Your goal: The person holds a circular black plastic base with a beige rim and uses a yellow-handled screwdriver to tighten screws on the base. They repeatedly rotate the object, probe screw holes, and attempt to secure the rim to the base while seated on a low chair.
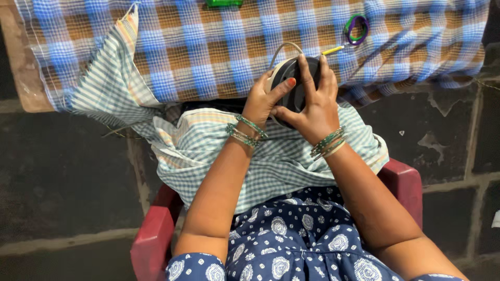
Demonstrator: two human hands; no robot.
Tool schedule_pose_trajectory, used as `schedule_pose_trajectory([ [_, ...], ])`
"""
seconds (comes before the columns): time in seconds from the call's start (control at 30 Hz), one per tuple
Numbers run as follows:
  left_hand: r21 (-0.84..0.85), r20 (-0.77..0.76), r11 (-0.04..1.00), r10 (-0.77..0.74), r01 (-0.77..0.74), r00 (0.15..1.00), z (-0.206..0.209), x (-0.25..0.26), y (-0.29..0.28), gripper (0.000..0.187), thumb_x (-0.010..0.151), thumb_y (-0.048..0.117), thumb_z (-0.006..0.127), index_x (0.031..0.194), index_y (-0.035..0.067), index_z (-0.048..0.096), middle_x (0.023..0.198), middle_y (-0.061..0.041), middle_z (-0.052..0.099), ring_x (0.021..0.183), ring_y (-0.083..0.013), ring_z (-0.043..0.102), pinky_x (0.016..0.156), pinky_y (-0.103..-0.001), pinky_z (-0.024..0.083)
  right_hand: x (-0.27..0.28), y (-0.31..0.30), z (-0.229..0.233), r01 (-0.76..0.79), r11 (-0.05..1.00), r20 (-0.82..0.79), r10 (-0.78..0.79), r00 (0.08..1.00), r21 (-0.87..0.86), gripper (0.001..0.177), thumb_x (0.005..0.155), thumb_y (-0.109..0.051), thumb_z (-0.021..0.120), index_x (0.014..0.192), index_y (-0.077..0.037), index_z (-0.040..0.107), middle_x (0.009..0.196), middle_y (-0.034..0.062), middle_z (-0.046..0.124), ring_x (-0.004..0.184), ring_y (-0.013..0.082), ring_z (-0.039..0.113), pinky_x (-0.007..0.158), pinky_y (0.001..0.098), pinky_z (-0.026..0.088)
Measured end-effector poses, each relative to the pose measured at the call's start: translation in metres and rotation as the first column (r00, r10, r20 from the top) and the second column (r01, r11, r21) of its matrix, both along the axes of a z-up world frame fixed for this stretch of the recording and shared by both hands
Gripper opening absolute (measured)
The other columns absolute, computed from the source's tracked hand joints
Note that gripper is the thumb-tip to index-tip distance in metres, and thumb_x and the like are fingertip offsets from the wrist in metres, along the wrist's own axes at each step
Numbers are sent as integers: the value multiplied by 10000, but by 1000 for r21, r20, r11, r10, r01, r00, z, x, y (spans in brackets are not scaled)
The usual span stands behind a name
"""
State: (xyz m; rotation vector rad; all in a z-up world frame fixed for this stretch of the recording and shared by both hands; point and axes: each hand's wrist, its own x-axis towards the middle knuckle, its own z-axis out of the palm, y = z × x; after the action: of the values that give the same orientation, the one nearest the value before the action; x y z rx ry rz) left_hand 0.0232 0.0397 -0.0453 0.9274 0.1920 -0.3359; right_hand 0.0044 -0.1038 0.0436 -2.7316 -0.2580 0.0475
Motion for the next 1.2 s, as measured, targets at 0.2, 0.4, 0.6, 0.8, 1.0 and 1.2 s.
schedule_pose_trajectory([
  [0.2,-31,1,999,9,-9,1000,-19,18,8,536,919,253,774,1314,-57,587,1200,-143,709,1070,-191,696,947,-319,587,22,-19,-19,-152,988,-31,153,988,12,1022,856,-498,874,1663,-266,292,1673,274,224,1486,474,317,1206,597,373],
  [0.4,-110,-137,994,-35,20,990,-40,33,14,556,908,332,750,1291,-46,609,1145,-149,718,1012,-202,711,895,-317,592,46,-45,-51,397,484,-458,9,889,780,822,938,-126,771,1626,-144,322,1575,216,454,1410,272,513,1162,400,452],
  [0.6,-168,-185,986,-40,9,982,-41,41,13,571,908,329,767,1291,-56,591,1141,-142,704,1017,-202,695,899,-331,592,54,-51,-65,644,242,-655,-45,754,725,683,893,1,741,1514,-78,470,1244,124,704,1109,213,707,895,319,618],
  [0.8,-35,-211,999,-2,-5,977,-23,28,12,667,873,390,769,1353,-17,547,1218,-136,685,1090,-206,696,921,-334,595,53,-46,-65,611,143,-609,-60,791,779,640,890,35,744,1484,-28,514,1239,134,719,1101,205,724,908,293,628],
  [1.0,91,-37,994,65,-62,997,-8,13,6,720,839,271,832,1408,-2,486,1281,-137,655,1184,-223,657,992,-362,582,50,-36,-77,644,176,-618,-183,765,745,647,880,-21,731,1474,-56,478,1163,140,724,1004,195,728,821,323,626],
  [1.2,133,-147,990,65,-45,987,-9,20,16,675,810,199,804,1379,3,500,1238,-136,666,1131,-245,673,948,-380,593,52,-65,-81,342,642,-281,-200,939,686,395,1050,-51,708,1438,-110,659,1046,46,664,914,116,631,812,250,549],
])
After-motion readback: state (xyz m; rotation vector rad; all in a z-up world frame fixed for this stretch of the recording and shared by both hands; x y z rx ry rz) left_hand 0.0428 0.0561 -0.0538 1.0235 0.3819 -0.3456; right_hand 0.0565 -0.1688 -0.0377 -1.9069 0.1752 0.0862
